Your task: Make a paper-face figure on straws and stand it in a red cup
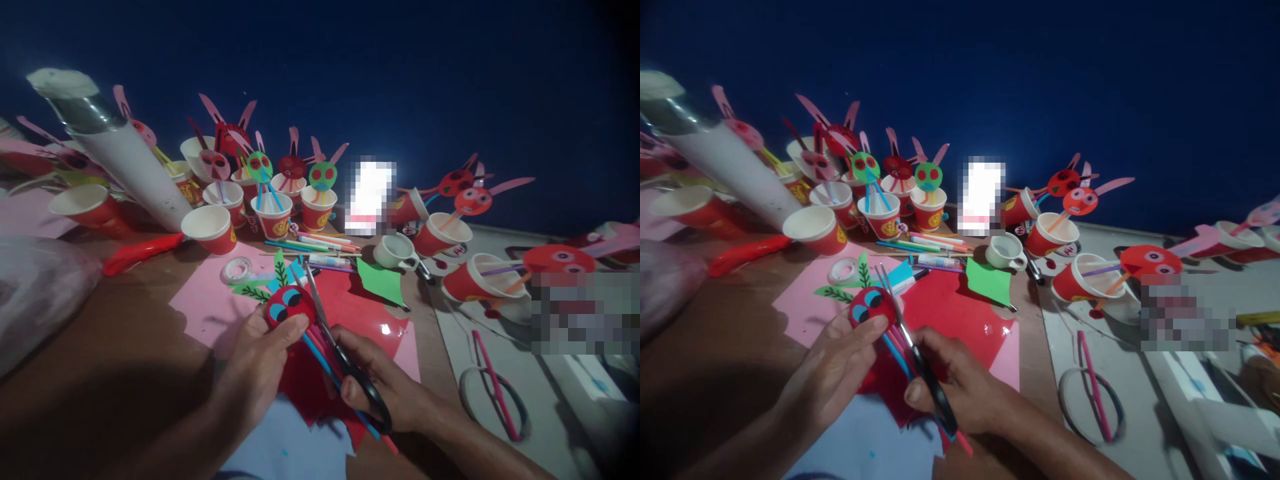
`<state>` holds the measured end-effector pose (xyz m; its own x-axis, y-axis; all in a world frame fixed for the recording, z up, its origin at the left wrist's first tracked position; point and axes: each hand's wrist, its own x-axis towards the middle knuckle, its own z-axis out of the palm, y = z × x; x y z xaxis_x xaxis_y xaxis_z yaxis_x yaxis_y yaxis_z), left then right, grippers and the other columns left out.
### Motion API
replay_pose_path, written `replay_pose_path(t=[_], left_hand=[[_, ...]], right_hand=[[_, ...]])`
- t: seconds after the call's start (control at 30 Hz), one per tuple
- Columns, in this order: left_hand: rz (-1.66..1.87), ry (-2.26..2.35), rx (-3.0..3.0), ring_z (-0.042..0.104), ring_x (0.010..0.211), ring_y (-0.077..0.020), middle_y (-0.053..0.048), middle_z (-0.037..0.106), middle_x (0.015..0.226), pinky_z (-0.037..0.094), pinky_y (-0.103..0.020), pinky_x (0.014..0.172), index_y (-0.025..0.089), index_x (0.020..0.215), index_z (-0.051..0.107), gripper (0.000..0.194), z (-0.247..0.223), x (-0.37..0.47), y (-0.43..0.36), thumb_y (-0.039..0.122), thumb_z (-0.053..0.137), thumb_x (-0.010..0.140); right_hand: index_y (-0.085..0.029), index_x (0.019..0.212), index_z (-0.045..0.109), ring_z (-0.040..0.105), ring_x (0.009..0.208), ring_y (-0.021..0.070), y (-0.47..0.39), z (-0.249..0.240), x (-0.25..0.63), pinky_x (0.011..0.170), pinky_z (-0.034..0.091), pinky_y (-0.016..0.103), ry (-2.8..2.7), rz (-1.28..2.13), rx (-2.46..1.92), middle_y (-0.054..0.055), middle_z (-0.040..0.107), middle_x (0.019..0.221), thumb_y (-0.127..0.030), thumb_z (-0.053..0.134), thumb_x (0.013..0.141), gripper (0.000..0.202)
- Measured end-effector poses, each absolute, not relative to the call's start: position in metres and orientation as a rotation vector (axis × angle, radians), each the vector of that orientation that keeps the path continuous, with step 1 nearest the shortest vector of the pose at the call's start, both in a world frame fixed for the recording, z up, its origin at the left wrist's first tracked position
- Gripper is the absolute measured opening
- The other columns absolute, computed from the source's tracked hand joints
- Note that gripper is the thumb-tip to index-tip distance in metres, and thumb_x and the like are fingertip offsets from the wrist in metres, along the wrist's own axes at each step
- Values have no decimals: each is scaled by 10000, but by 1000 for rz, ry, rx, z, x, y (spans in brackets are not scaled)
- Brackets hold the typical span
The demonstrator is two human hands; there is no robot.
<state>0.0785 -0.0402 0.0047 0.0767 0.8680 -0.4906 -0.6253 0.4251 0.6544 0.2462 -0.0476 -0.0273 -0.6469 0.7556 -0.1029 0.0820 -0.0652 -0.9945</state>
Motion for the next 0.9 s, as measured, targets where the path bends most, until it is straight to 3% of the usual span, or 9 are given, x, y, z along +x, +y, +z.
replay_pose_path(t=[0.23, 0.43, 0.63, 0.9], left_hand=[[1134, 943, 317, 563, 495, -89, 36, 625, 529, 487, -176, 549, 175, 557, 604, 175, 6, 78, -42, 146, 755, 642], [1151, 931, 249, 474, 398, -51, 69, 549, 430, 428, -139, 453, 177, 455, 522, 302, 6, 79, -41, 107, 764, 623], [1126, 915, 329, 583, 539, -86, 34, 645, 564, 473, -152, 547, 177, 636, 645, 107, 4, 78, -41, 131, 728, 684], [1129, 912, 330, 578, 537, -80, 37, 645, 580, 478, -153, 575, 176, 684, 649, 82, 1, 77, -41, 138, 720, 696]], right_hand=[[-183, 1030, 544, 486, 682, 139, -48, -25, 249, 586, 459, 216, -1810, 1668, -960, 33, 541, 787, -637, 523, 791, 515], [-173, 1006, 523, 426, 643, 103, -47, -26, 247, 579, 399, 197, -1701, 1778, -865, -2, 491, 772, -511, 593, 809, 398], [-165, 939, 494, 359, 628, 91, -47, -28, 246, 553, 341, 188, -1624, 1824, -818, -23, 422, 745, -458, 629, 800, 351], [-164, 949, 523, 342, 605, 73, -48, -32, 246, 541, 317, 172, -1549, 1855, -779, -38, 413, 724, -387, 652, 803, 296]])
